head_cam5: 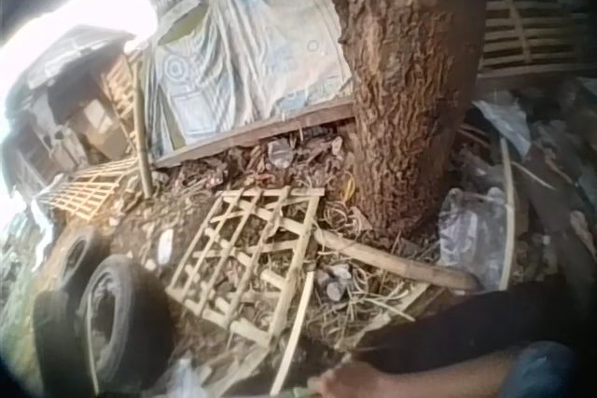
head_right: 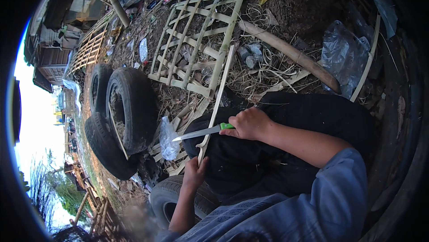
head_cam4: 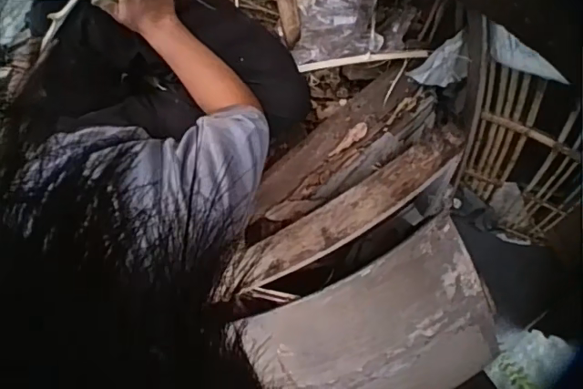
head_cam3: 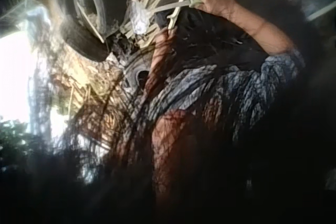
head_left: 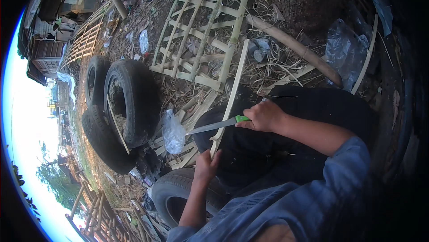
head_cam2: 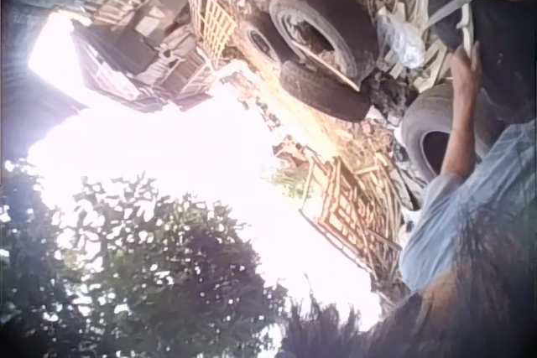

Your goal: The person shaves a thin bamboo strip with a knife and handles a bamboo lattice frame while sitting on the ground outdoors.

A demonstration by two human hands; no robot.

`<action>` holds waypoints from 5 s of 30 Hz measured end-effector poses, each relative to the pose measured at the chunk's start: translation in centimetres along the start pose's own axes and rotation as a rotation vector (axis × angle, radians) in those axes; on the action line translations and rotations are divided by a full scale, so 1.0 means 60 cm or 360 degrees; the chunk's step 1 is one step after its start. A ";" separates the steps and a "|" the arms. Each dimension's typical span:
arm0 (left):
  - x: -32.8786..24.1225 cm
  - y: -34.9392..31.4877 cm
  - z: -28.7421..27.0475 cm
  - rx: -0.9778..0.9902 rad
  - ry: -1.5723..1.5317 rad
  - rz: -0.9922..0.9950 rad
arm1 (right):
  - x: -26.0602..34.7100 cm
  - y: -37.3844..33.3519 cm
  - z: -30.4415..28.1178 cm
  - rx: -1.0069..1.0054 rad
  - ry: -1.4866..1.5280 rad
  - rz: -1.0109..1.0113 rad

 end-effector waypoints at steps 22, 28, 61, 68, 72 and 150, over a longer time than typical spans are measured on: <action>-0.032 0.028 -0.018 0.0177 -0.0176 -0.0427 | -0.197 0.100 -0.164 -0.0619 0.0236 0.1186; -0.011 0.015 -0.013 0.0135 -0.0010 -0.0393 | -0.041 0.060 -0.111 -0.0180 0.0299 0.0536; 0.020 -0.004 0.043 -0.0564 0.0344 0.0184 | -0.161 0.156 -0.185 -0.0384 -0.0501 0.0908; 0.013 -0.006 0.040 -0.0547 0.0281 0.0174 | -0.193 0.039 -0.138 -0.0278 0.0414 0.1124; 0.020 -0.005 0.038 -0.0554 0.0212 0.0187 | -0.154 -0.011 -0.091 -0.0172 0.1101 0.1159; -0.045 -0.049 -0.002 -0.0161 0.0079 0.0070 | -0.055 -0.044 -0.159 -0.0185 0.0171 0.0687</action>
Point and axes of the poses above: each hand's wrist, its own y-axis towards the middle knuckle, its own z-axis out of the palm, x = y × z, the point moved 2 cm from there along y, towards the middle knuckle, and after that the axes turned 11 degrees about z, right-handed, at the moved point
